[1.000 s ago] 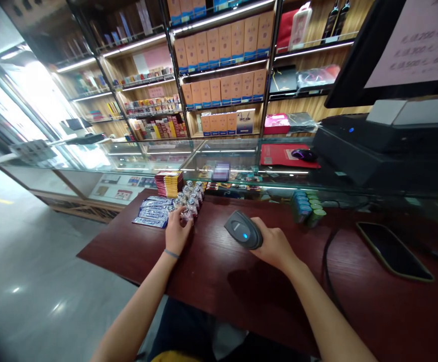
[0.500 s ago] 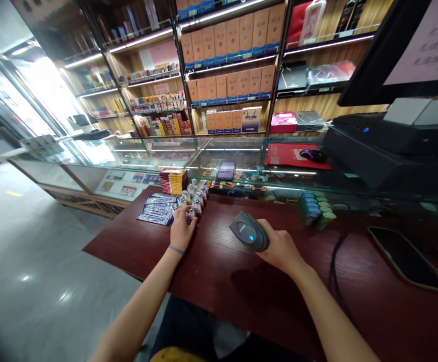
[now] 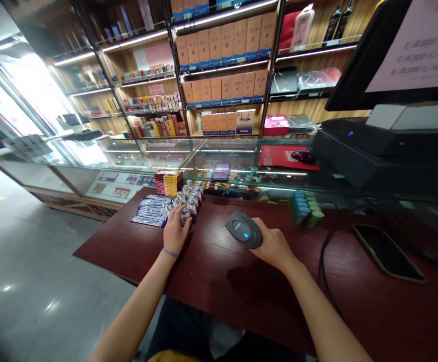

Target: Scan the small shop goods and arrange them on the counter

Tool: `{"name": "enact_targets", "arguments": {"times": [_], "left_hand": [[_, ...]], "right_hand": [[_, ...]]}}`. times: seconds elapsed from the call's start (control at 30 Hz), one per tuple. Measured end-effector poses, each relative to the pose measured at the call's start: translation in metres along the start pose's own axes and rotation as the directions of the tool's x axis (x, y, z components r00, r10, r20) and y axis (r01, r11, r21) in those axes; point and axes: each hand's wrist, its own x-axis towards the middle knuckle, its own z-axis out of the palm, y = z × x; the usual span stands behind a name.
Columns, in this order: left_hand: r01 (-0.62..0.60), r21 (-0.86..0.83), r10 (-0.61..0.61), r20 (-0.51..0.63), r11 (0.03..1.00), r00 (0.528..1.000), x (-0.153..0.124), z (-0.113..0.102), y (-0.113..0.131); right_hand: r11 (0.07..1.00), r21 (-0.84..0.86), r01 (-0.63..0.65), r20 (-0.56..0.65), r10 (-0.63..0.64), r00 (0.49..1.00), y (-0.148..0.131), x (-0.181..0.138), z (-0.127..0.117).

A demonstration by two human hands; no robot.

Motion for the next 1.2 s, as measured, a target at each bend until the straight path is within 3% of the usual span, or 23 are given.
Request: {"name": "enact_targets", "arguments": {"times": [0.27, 0.37, 0.57, 0.9, 1.07, 1.2], "left_hand": [[-0.159, 0.009, 0.158, -0.193, 0.987, 0.969, 0.003, -0.003, 0.013], [-0.215, -0.106, 0.197, -0.159, 0.971, 0.967, 0.003, 0.011, 0.034], [-0.223, -0.404, 0.287, 0.104, 0.887, 0.952, 0.003, 0.069, 0.097], [-0.084, -0.642, 0.326, 0.268, 0.762, 0.907, 0.006, 0.185, 0.193], [-0.034, -0.682, 0.348, 0.329, 0.730, 0.878, -0.004, 0.233, 0.223], [-0.015, -0.664, 0.321, 0.341, 0.748, 0.884, -0.006, 0.258, 0.233]], "right_hand": [[0.993, 0.076, -0.091, -0.095, 0.098, 0.991, 0.003, 0.004, -0.013], [0.985, 0.110, -0.131, -0.177, 0.149, 0.973, 0.011, 0.005, -0.022], [0.949, 0.194, -0.248, -0.355, 0.304, 0.884, 0.042, 0.002, -0.045], [0.871, 0.401, -0.284, -0.568, 0.480, 0.669, 0.078, -0.018, -0.095], [0.829, 0.486, -0.277, -0.601, 0.547, 0.583, 0.085, -0.030, -0.111], [0.818, 0.491, -0.301, -0.631, 0.571, 0.525, 0.095, -0.040, -0.119]]}}
